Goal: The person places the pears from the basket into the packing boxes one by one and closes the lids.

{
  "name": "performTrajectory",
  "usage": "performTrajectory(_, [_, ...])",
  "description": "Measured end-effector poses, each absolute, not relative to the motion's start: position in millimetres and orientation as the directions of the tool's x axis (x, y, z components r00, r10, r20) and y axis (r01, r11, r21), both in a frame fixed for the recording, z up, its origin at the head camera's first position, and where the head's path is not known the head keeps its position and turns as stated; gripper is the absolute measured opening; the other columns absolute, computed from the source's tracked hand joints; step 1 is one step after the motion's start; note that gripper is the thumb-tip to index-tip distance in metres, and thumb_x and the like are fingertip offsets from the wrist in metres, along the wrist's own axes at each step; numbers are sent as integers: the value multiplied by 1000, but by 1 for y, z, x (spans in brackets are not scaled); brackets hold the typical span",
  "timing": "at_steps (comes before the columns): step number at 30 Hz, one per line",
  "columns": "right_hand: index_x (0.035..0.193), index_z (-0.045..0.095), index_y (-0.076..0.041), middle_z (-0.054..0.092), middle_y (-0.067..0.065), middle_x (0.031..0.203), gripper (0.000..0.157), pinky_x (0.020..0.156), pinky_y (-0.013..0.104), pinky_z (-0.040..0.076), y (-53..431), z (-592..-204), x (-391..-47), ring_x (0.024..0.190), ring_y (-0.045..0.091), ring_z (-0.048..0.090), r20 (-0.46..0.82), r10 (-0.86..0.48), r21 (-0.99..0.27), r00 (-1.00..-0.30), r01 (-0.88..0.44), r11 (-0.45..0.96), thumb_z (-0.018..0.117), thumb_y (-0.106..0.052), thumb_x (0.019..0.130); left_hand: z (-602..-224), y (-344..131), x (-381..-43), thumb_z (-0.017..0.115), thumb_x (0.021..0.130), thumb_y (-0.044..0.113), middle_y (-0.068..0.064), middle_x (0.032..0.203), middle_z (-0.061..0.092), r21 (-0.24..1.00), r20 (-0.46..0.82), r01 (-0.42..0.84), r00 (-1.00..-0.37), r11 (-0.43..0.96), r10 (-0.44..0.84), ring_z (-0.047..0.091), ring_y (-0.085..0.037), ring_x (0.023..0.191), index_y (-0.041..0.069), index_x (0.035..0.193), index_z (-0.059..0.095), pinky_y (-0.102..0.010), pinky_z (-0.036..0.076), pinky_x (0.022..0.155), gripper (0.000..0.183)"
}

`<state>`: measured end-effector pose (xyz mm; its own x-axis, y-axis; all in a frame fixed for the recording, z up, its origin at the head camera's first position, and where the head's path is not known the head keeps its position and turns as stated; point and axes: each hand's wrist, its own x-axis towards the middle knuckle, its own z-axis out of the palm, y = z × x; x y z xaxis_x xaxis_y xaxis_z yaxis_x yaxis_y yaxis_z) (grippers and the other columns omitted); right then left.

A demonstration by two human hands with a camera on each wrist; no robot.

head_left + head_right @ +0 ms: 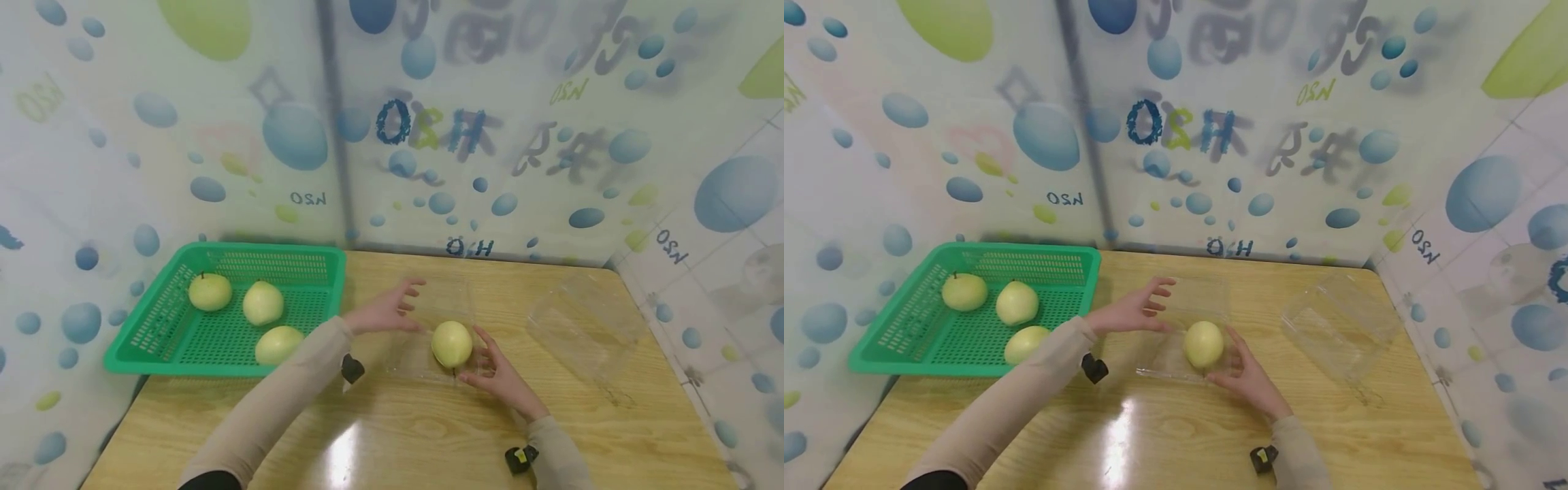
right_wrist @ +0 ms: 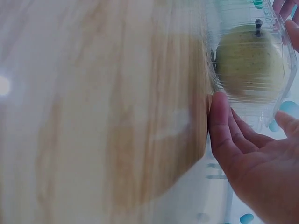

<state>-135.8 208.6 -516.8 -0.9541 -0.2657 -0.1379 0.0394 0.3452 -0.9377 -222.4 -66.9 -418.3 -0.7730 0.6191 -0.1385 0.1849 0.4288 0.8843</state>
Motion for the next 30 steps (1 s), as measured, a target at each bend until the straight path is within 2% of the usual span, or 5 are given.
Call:
performTrajectory(8, [155,14,-22,37,28,143,96,92,50,47,209,-513,-135,120,40,48,-133,-286,-940,-949,29,340,78,-16,83,-408,-86,-227,76,83,17,-22,144,38,885,-81,212,-807,415,585,50,-38,122,13,149,26,-45,43,100,82])
performTrajectory(22, [155,14,-21,37,29,142,96,91,48,47,211,-514,-138,118,39,49,-137,-299,-943,-944,32,331,77,-16,83,-395,-123,-236,70,87,11,-27,146,30,920,-56,156,-856,360,515,40,-45,129,6,150,21,-49,37,105,79])
performTrajectory(30, [155,14,-23,37,28,143,96,92,50,46,211,-516,-136,120,40,47,-139,-293,-946,-946,40,322,78,-16,83,-396,-146,-239,71,87,11,-28,144,31,921,-61,123,-891,370,450,41,-46,127,6,149,23,-52,42,99,78])
